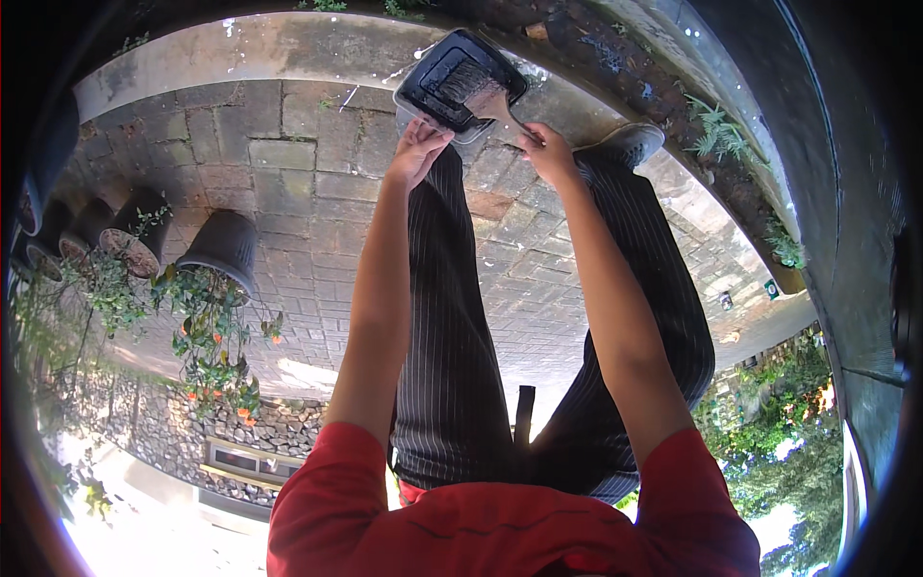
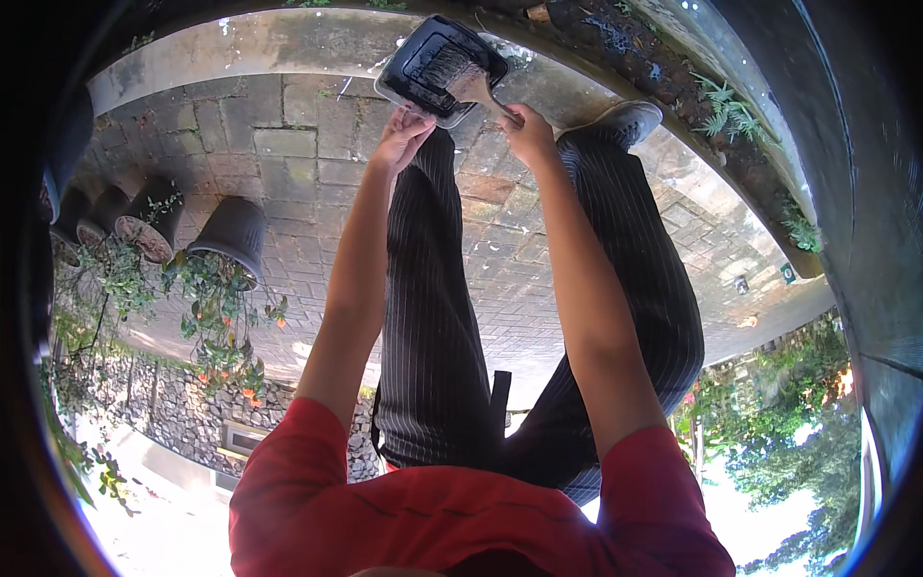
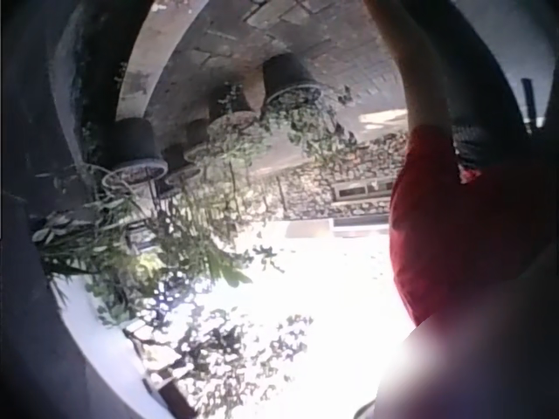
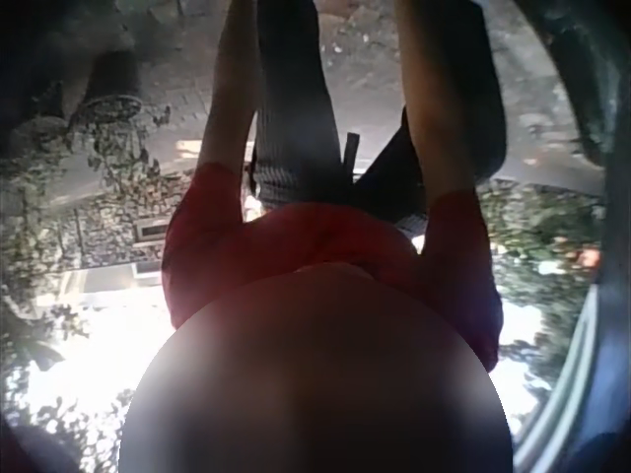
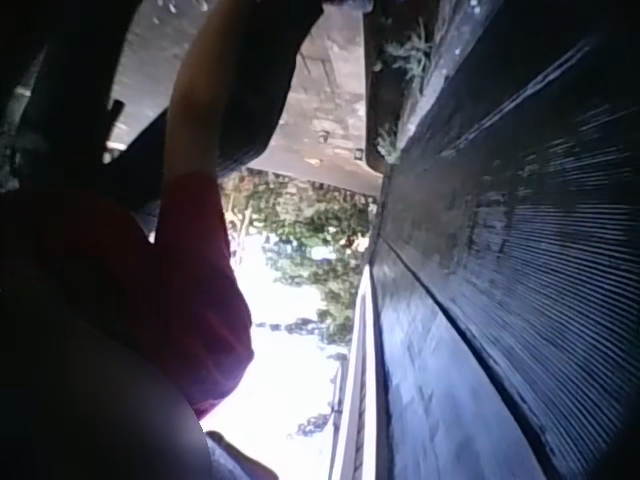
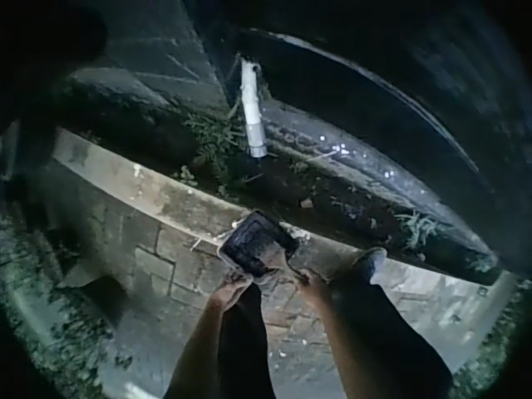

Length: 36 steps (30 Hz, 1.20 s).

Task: The recorder is painting a black wall or fence using a brush and a small container of paint.

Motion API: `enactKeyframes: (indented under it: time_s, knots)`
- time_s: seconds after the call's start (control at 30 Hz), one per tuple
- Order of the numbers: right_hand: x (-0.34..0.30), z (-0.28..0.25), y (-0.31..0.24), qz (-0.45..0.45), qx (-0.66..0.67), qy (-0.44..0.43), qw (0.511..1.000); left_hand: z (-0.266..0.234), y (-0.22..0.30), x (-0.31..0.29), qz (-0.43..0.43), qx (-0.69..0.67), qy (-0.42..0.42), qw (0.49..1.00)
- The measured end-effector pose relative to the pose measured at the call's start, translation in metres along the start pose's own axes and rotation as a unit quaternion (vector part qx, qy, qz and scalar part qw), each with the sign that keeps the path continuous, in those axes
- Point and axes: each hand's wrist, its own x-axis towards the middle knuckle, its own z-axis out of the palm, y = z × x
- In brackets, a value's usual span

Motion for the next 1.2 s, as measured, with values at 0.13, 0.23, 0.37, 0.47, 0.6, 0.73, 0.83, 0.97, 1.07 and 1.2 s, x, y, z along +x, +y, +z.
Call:
enactKeyframes:
  time_s: [0.13,0.23,0.37,0.47,0.6,0.73,0.83,0.97,1.07,1.2]
  knots:
    - [-0.014,0.001,-0.008,-0.082,-0.086,0.063,0.991,0.007,0.005,-0.002,0.039,0.086,-0.030,0.995]
    - [-0.025,-0.006,-0.017,-0.108,-0.106,0.101,0.983,0.027,0.016,-0.011,0.069,0.136,-0.042,0.987]
    - [-0.058,-0.026,-0.047,-0.137,-0.115,0.136,0.974,0.059,0.043,-0.043,0.065,0.182,-0.020,0.981]
    - [-0.133,-0.045,-0.095,-0.174,-0.002,0.215,0.961,0.100,0.054,-0.092,0.084,0.166,-0.048,0.981]
    - [-0.243,-0.044,-0.180,-0.195,0.248,0.271,0.910,0.146,0.082,-0.179,0.078,0.186,-0.074,0.977]
    - [-0.325,-0.054,-0.261,-0.319,0.299,0.254,0.863,0.230,0.123,-0.264,0.107,0.212,-0.089,0.967]
    - [-0.383,-0.072,-0.309,-0.518,0.172,0.335,0.768,0.285,0.137,-0.313,0.119,0.228,-0.136,0.957]
    - [-0.434,-0.064,-0.351,-0.576,0.036,0.364,0.731,0.304,0.160,-0.356,0.157,0.210,-0.190,0.946]
    - [-0.448,-0.054,-0.357,-0.578,0.067,0.348,0.735,0.329,0.175,-0.388,0.177,0.186,-0.228,0.939]
    - [-0.456,-0.034,-0.360,-0.627,0.086,0.353,0.689,0.331,0.193,-0.394,0.227,0.205,-0.263,0.915]
